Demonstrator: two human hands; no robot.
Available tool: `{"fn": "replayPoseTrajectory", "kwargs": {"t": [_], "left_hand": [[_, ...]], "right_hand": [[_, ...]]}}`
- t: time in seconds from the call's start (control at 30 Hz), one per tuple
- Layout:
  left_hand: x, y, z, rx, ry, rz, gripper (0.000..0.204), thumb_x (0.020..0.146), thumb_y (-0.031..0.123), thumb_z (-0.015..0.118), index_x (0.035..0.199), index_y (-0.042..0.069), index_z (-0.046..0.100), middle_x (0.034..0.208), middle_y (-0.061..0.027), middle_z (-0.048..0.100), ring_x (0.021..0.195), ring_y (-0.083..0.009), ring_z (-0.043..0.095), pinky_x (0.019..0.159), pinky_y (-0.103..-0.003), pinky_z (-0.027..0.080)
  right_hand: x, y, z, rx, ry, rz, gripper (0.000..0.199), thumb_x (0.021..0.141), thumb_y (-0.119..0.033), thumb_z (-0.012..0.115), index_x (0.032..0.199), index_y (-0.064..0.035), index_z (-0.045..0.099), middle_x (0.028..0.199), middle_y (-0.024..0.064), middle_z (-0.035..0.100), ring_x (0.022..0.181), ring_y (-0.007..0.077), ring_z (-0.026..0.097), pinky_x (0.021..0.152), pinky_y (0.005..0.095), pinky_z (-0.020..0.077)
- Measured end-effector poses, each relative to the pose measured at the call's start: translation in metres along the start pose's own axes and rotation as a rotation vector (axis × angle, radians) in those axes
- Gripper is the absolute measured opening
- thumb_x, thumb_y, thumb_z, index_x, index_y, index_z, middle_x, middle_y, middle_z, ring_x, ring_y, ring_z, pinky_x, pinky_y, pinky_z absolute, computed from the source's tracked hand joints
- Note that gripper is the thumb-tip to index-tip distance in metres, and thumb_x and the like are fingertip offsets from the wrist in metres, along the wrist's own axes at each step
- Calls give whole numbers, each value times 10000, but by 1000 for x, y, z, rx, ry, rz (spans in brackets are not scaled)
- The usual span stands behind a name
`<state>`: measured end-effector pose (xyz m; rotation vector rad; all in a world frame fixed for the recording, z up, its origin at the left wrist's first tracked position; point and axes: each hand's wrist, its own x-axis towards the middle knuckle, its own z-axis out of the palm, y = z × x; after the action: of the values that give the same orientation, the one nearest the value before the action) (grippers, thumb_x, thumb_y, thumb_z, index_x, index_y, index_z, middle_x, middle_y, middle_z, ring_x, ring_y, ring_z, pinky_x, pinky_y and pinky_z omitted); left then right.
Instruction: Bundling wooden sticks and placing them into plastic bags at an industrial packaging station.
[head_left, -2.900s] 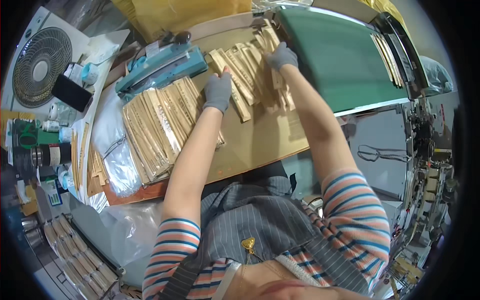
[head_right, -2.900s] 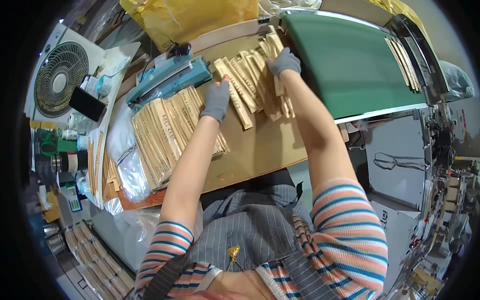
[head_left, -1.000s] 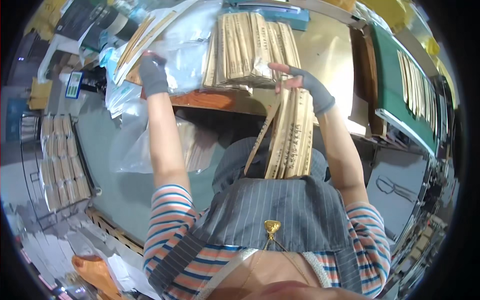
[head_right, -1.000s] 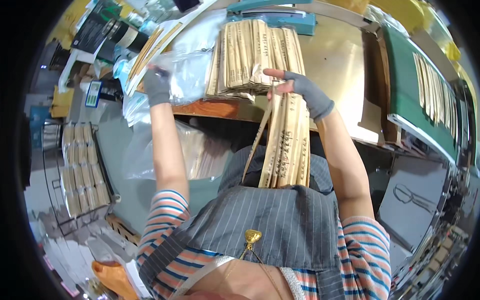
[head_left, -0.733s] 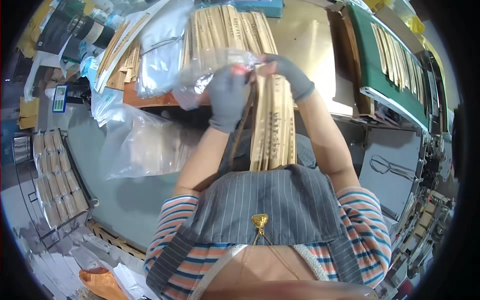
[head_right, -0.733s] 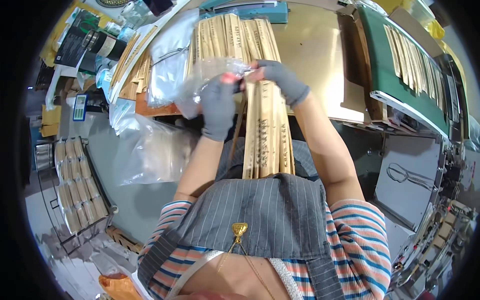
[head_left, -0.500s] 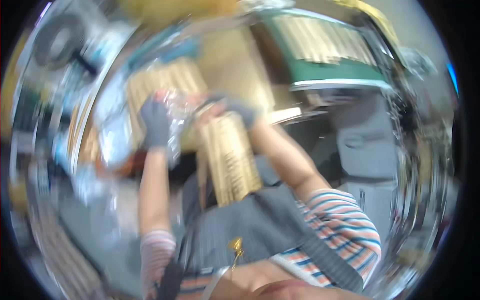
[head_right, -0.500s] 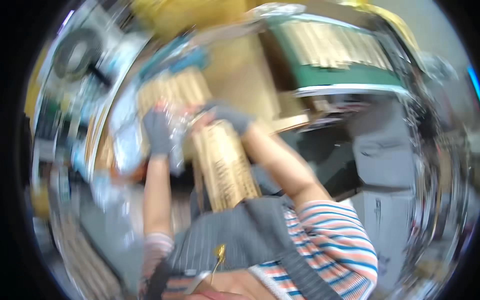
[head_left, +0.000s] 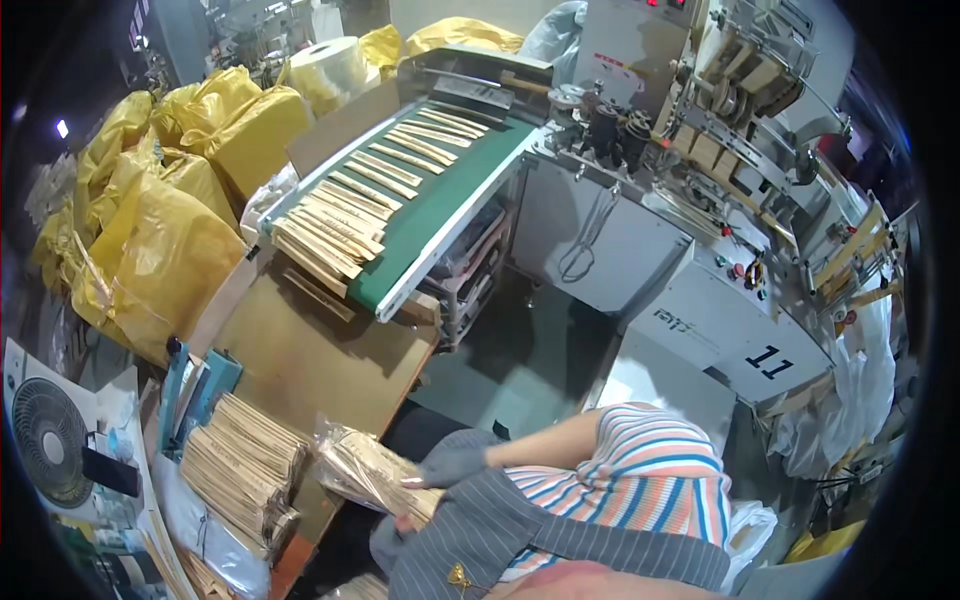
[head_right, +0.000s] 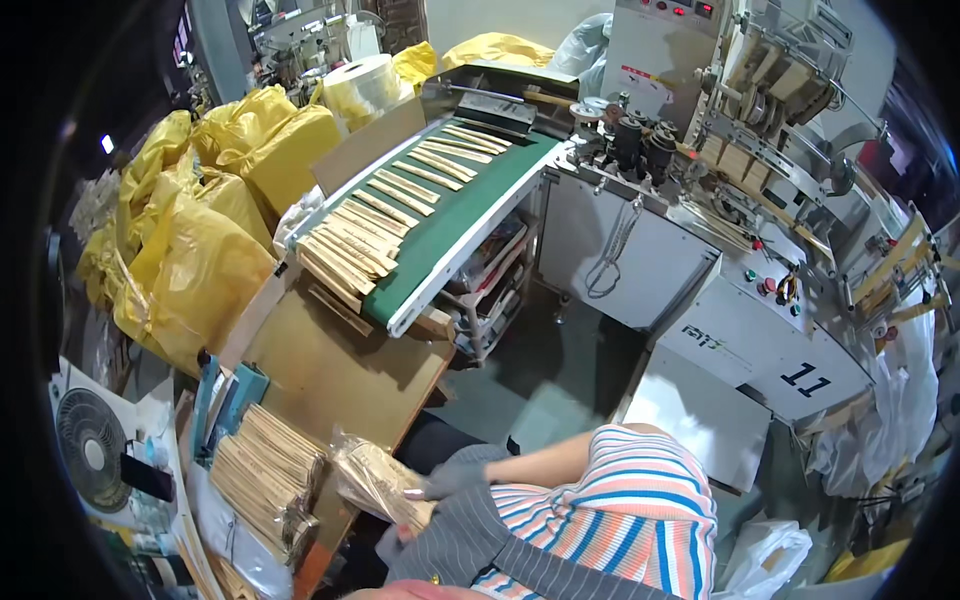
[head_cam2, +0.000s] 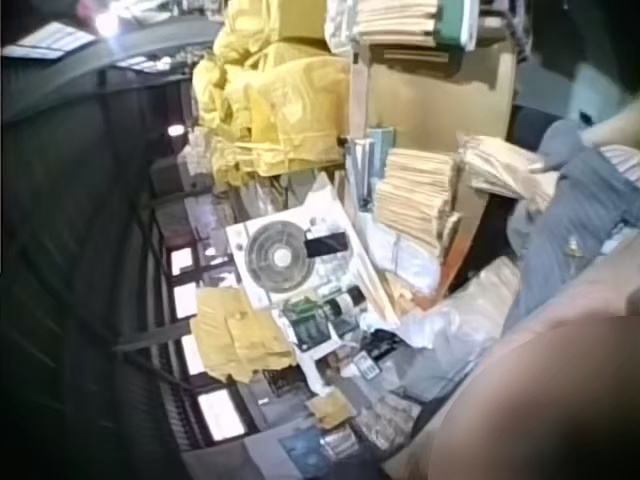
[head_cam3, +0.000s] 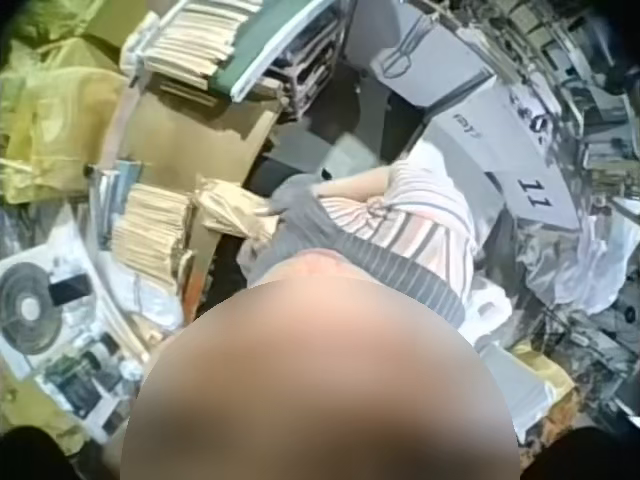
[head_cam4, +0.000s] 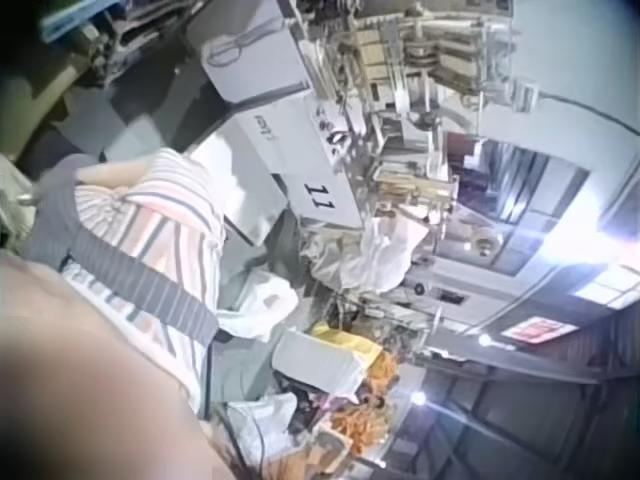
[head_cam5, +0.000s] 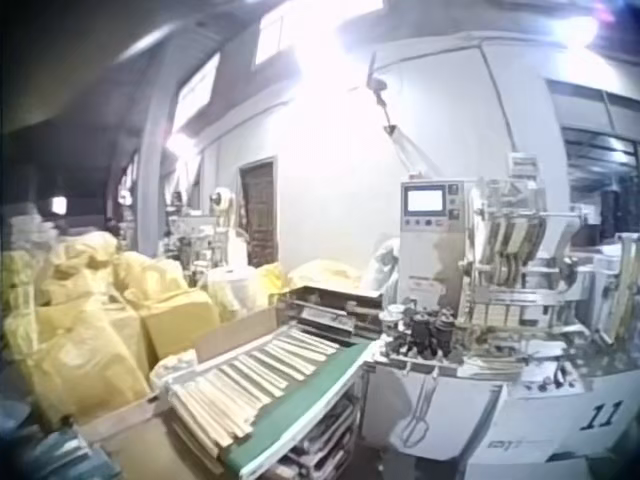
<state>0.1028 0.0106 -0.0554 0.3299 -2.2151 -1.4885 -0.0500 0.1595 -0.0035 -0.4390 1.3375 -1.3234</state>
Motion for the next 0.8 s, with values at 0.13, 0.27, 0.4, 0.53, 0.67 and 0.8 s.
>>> {"fn": "replayPoseTrajectory", "kwargs": {"t": [0.13, 0.27, 0.4, 0.53, 0.67, 0.8], "left_hand": [[73, 56, -27, 340, 48, 16, 215, 764, 142, 650, 762, 31, 466, 672, -36, 450, 638, -133, 434, 583, -293, 374], [179, 65, -76, 415, 272, 240, 209, 873, 119, 543, 1033, -15, 557, 955, -112, 607, 868, -218, 584, 772, -318, 449], [225, 95, -108, 610, -418, -123, 363, 857, 308, 510, 696, -6, 594, 638, -120, 613, 572, -219, 568, 596, -312, 446], [232, 69, -101, 714, 108, 304, 332, 850, 291, 518, 744, -11, 609, 589, -75, 591, 470, -119, 541, 443, -263, 420], [226, 84, -86, 206, 5, 33, 265, 848, 201, 512, 918, -29, 624, 659, -65, 625, 504, -105, 569, 450, -232, 435], [216, 135, -107, 19, -74, -168, 240, 835, 173, 545, 941, -25, 629, 736, -57, 644, 511, -61, 567, 451, -188, 439]], "right_hand": [[55, -33, -10, -967, 691, -903, 217, 723, -296, 617, 770, -94, 557, 619, 129, 534, 582, 347, 548, 507, 427, 428], [52, -133, 1, -1109, 818, -1278, 100, 677, -121, 626, 732, -151, 547, 615, 70, 543, 551, 247, 564, 476, 351, 444], [83, -195, -69, -1436, 549, -785, 124, 716, -147, 581, 808, -64, 583, 765, 142, 619, 740, 331, 607, 678, 415, 470], [88, -202, -75, -1257, 655, -893, 176, 741, -199, 576, 863, -73, 587, 795, 140, 624, 757, 322, 597, 685, 374, 471], [81, -228, -79, -1393, 512, -578, 186, 793, -219, 568, 902, -70, 588, 801, 140, 626, 767, 289, 608, 694, 347, 463], [73, -233, -16, -1300, 427, -1539, 359, 821, -383, 607, 909, -44, 533, 754, 142, 598, 669, 288, 609, 600, 373, 463]]}}
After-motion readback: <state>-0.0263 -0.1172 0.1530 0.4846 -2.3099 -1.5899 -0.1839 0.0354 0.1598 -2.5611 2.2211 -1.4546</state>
